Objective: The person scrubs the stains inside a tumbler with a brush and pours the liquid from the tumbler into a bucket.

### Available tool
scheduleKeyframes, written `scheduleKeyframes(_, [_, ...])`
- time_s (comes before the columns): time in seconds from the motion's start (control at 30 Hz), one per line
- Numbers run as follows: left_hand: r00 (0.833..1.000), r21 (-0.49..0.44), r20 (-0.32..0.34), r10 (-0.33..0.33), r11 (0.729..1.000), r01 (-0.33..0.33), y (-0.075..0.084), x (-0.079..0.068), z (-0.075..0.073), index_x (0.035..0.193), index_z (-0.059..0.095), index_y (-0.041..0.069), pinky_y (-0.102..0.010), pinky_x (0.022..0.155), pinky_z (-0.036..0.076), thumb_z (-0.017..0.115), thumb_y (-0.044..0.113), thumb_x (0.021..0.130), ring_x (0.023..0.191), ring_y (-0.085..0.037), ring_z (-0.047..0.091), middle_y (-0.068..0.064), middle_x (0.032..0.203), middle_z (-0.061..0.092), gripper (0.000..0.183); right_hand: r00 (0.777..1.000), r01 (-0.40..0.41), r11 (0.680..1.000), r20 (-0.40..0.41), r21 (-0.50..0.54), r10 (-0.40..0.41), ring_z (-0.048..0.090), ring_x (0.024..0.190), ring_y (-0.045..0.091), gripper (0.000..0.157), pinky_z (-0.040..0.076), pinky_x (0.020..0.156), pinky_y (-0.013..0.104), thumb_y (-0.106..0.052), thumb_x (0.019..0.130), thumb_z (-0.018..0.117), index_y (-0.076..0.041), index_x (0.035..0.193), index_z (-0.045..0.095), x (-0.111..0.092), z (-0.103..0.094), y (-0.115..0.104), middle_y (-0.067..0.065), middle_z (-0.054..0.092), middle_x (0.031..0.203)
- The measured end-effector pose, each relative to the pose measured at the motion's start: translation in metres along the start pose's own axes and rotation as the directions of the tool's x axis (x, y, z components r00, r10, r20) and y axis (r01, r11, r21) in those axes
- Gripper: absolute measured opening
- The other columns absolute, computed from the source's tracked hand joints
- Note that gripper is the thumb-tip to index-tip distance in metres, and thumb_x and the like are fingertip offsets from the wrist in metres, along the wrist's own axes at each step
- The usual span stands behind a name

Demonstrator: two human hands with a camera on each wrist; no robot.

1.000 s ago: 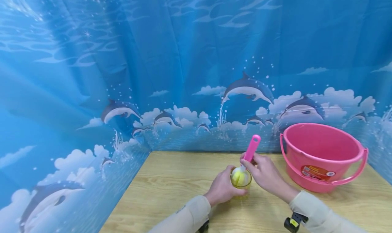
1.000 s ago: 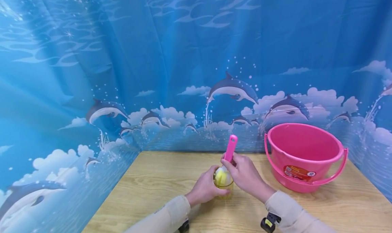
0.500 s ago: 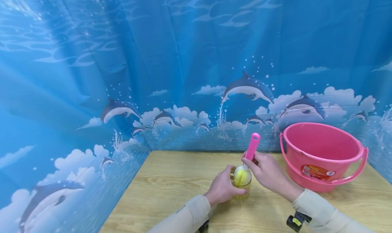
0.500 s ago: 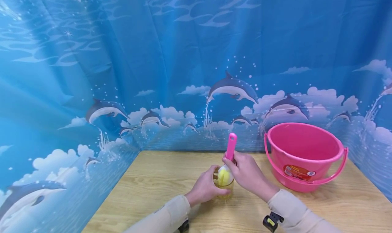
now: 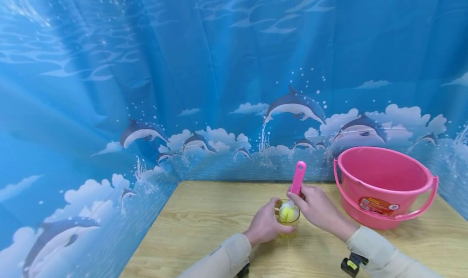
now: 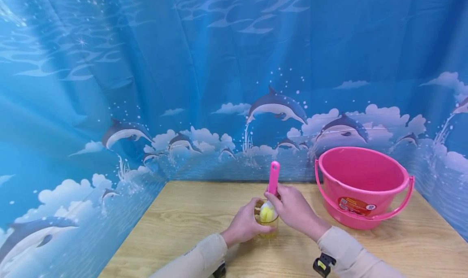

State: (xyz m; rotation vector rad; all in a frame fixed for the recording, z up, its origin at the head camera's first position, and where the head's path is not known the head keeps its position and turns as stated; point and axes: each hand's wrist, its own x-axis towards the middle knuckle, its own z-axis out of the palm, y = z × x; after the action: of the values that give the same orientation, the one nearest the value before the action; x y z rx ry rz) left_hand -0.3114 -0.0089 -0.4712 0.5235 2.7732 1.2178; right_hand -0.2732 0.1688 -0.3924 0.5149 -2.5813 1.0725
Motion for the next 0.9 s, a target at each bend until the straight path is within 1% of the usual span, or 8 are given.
scheduleKeyframes(0.1, [1.0, 0.01, -0.002, 0.013, 1.0, -0.013, 0.0, 0.0, -0.001, 0.137, 0.051, 0.021, -0.029, 0.089, 0.052, 0.092, 0.046, 0.066, 0.103, -0.006, 0.061, 0.008, 0.126, 0.063, 0.086, 1.0, -0.026, 1.0, 0.009, 0.016, 0.026, 0.042, 0.051, 0.007, 0.018, 0.039, 0.045, 0.024, -0.026, 0.102, 0.059, -0.01, 0.098, 0.067, 0.002, -0.002, -0.001, -0.005, 0.053, 0.063])
scheduleKeyframes(0.23, [1.0, 0.031, -0.008, 0.02, 0.999, -0.02, 0.002, 0.0, -0.002, 0.138, 0.051, 0.02, -0.03, 0.09, 0.052, 0.091, 0.048, 0.066, 0.104, -0.007, 0.061, 0.007, 0.128, 0.063, 0.087, 0.997, -0.08, 0.995, 0.015, 0.065, 0.079, 0.046, 0.054, 0.011, 0.021, 0.042, 0.047, 0.025, -0.028, 0.102, 0.06, -0.01, 0.096, 0.066, 0.004, -0.003, -0.004, 0.001, 0.06, 0.067])
scheduleKeyframes(0.33, [1.0, 0.032, -0.014, 0.011, 0.999, -0.01, 0.002, 0.0, -0.001, 0.137, 0.051, 0.02, -0.032, 0.091, 0.053, 0.091, 0.048, 0.065, 0.102, -0.007, 0.061, 0.006, 0.126, 0.064, 0.087, 0.994, -0.111, 0.989, 0.013, 0.102, 0.111, 0.05, 0.057, 0.013, 0.02, 0.044, 0.049, 0.026, -0.029, 0.102, 0.06, -0.01, 0.099, 0.066, 0.005, -0.001, -0.005, 0.003, 0.062, 0.071])
scheduleKeyframes(0.4, [1.0, 0.028, -0.015, 0.006, 1.0, -0.006, 0.001, -0.001, 0.0, 0.136, 0.052, 0.02, -0.032, 0.09, 0.053, 0.091, 0.048, 0.065, 0.1, -0.006, 0.061, 0.006, 0.123, 0.065, 0.086, 0.993, -0.117, 0.985, 0.006, 0.126, 0.117, 0.052, 0.059, 0.013, 0.02, 0.045, 0.051, 0.026, -0.029, 0.102, 0.06, -0.01, 0.101, 0.067, 0.004, 0.001, -0.004, 0.003, 0.063, 0.073])
scheduleKeyframes(0.5, [1.0, 0.026, -0.016, 0.008, 1.0, -0.007, -0.002, -0.003, 0.002, 0.135, 0.052, 0.02, -0.032, 0.089, 0.053, 0.091, 0.048, 0.065, 0.097, -0.005, 0.06, 0.005, 0.119, 0.066, 0.085, 0.995, -0.098, 0.983, -0.009, 0.155, 0.101, 0.055, 0.062, 0.012, 0.018, 0.047, 0.053, 0.026, -0.027, 0.101, 0.061, -0.01, 0.104, 0.068, 0.003, 0.006, -0.002, 0.002, 0.065, 0.075])
scheduleKeyframes(0.63, [0.999, 0.038, -0.026, 0.023, 0.999, -0.022, -0.004, -0.004, 0.003, 0.137, 0.052, 0.019, -0.031, 0.088, 0.052, 0.091, 0.049, 0.065, 0.097, -0.005, 0.061, 0.004, 0.118, 0.067, 0.088, 0.998, -0.039, 0.987, -0.039, 0.155, 0.045, 0.055, 0.062, 0.011, 0.016, 0.047, 0.054, 0.025, -0.026, 0.101, 0.061, -0.012, 0.104, 0.068, 0.002, 0.011, 0.0, 0.001, 0.066, 0.076])
scheduleKeyframes(0.77, [0.999, 0.046, -0.033, 0.031, 0.999, -0.029, -0.003, -0.002, 0.002, 0.137, 0.052, 0.019, -0.031, 0.088, 0.053, 0.091, 0.05, 0.064, 0.098, -0.007, 0.062, 0.003, 0.118, 0.068, 0.088, 0.999, 0.01, 0.994, -0.051, 0.112, -0.004, 0.048, 0.058, 0.008, 0.014, 0.044, 0.052, 0.025, -0.025, 0.102, 0.061, -0.014, 0.104, 0.068, 0.002, 0.01, 0.002, -0.001, 0.062, 0.071])
scheduleKeyframes(0.9, [0.999, 0.038, -0.03, 0.031, 0.999, -0.03, -0.002, -0.001, 0.001, 0.135, 0.053, 0.021, -0.029, 0.087, 0.053, 0.092, 0.049, 0.064, 0.098, -0.006, 0.062, 0.006, 0.117, 0.067, 0.086, 0.999, 0.021, 0.998, -0.039, 0.052, -0.019, 0.045, 0.055, 0.007, 0.015, 0.041, 0.049, 0.024, -0.029, 0.102, 0.06, -0.016, 0.103, 0.068, 0.002, 0.006, 0.002, -0.005, 0.057, 0.067])
